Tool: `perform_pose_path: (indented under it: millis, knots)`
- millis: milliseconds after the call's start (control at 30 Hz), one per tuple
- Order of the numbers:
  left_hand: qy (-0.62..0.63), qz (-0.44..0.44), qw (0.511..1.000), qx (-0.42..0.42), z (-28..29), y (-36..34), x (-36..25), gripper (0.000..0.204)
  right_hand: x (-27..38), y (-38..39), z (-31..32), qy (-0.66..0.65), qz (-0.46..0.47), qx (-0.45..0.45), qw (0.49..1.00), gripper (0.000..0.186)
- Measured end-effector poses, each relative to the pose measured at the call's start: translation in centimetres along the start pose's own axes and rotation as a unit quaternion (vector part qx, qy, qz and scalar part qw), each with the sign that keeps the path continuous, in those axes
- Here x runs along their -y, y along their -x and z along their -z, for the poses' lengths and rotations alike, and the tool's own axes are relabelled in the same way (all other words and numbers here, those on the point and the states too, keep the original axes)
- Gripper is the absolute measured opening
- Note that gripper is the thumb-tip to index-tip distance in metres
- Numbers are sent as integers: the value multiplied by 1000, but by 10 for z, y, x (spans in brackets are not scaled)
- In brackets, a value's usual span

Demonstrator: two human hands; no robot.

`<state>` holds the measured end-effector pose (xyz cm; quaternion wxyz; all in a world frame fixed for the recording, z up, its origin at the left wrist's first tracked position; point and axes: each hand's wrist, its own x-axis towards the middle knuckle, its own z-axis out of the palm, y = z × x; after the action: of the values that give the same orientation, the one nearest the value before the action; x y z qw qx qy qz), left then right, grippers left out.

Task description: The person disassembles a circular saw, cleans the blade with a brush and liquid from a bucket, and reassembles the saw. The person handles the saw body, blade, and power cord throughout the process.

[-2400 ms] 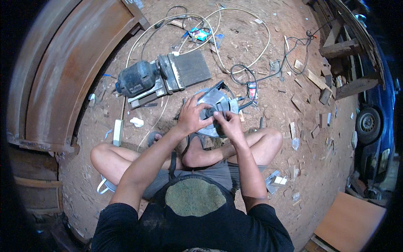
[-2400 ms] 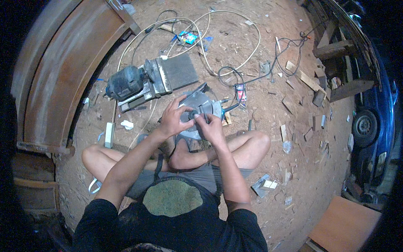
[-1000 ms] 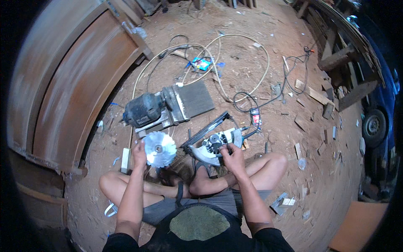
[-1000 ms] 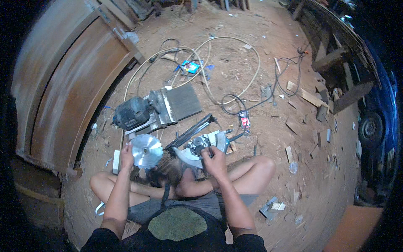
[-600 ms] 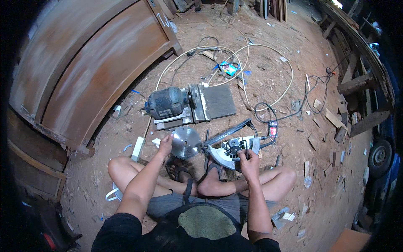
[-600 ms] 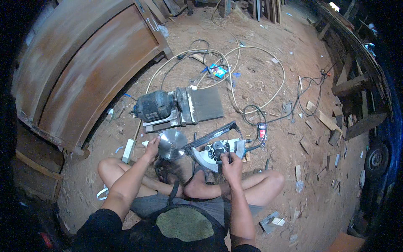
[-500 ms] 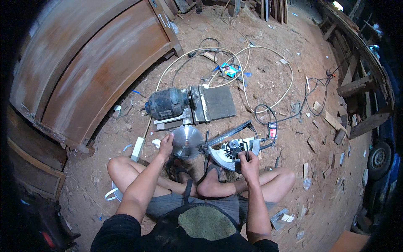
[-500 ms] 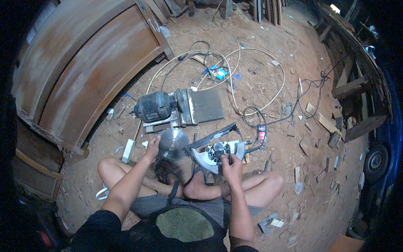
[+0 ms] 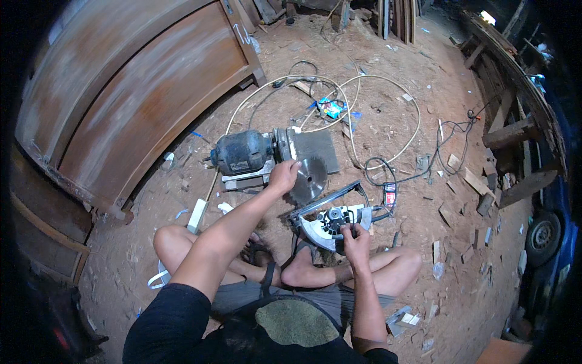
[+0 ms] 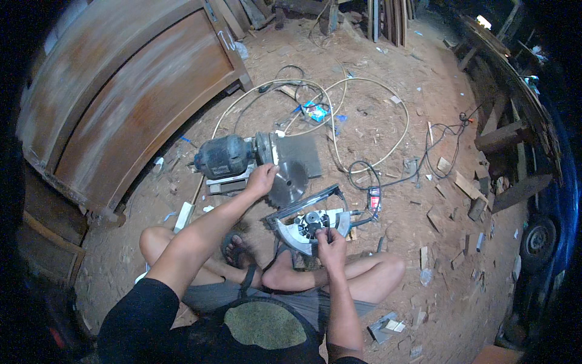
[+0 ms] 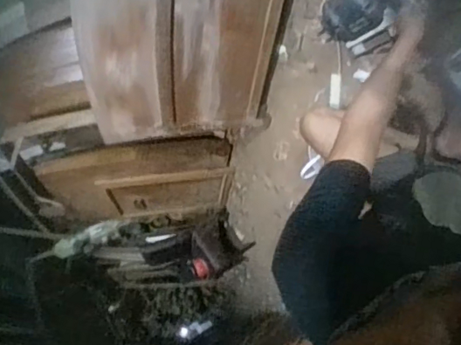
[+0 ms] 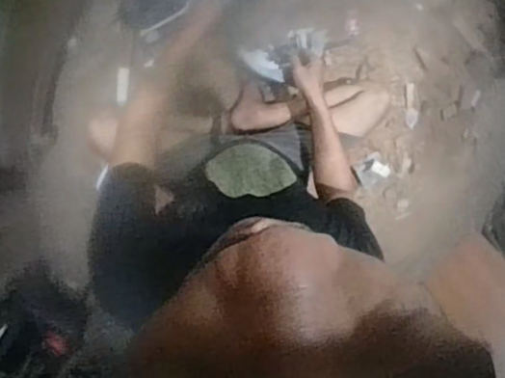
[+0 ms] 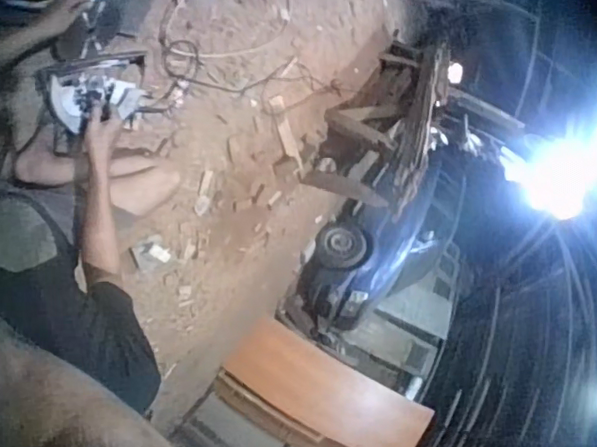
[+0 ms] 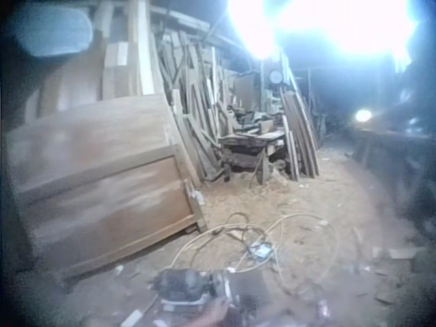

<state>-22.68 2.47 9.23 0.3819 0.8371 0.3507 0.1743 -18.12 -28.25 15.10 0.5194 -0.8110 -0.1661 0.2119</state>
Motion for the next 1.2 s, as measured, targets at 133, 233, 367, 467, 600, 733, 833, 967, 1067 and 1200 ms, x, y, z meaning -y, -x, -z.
perform_pose_path:
  millis: [133, 233, 367, 467, 600, 733, 833, 967, 1067, 1200]
  knots:
    - [128, 78, 988, -46, -28, -38, 13, 46, -2, 0, -4, -31, 0, 16, 999, 25]
    - [-18, 126, 990, -63, -40, -35, 1, 54, -9, -3, -3, -12, 4, 2, 1000, 27]
    - [159, 117, 949, 247, -17, 14, -39, 46, -6, 3, 2, 46, -25, -11, 999, 33]
    - [84, -38, 971, 221, -1, 63, -59, 43, 6, 2, 2, 32, -19, -1, 999, 33]
    - [192, -66, 968, 147, -10, 87, -59, 31, 2, -13, 0, -3, -23, 34, 999, 31]
    - [47, -152, 974, 160, 6, 98, -81, 31, 7, -35, -6, 93, -7, 31, 995, 32]
    - [-47, -173, 973, 148, 2, 104, -84, 36, 19, -44, -12, 164, -10, 28, 986, 32]
    - [-96, -168, 972, 134, 2, 115, -97, 44, 16, -48, -15, 206, -9, 1, 978, 34]
    - [-130, -184, 969, 106, -7, 122, -104, 46, 14, -50, -17, 212, -17, -6, 977, 38]
    - [-133, -185, 972, 60, -28, 124, -98, 42, 6, -58, -15, 232, -13, -12, 973, 38]
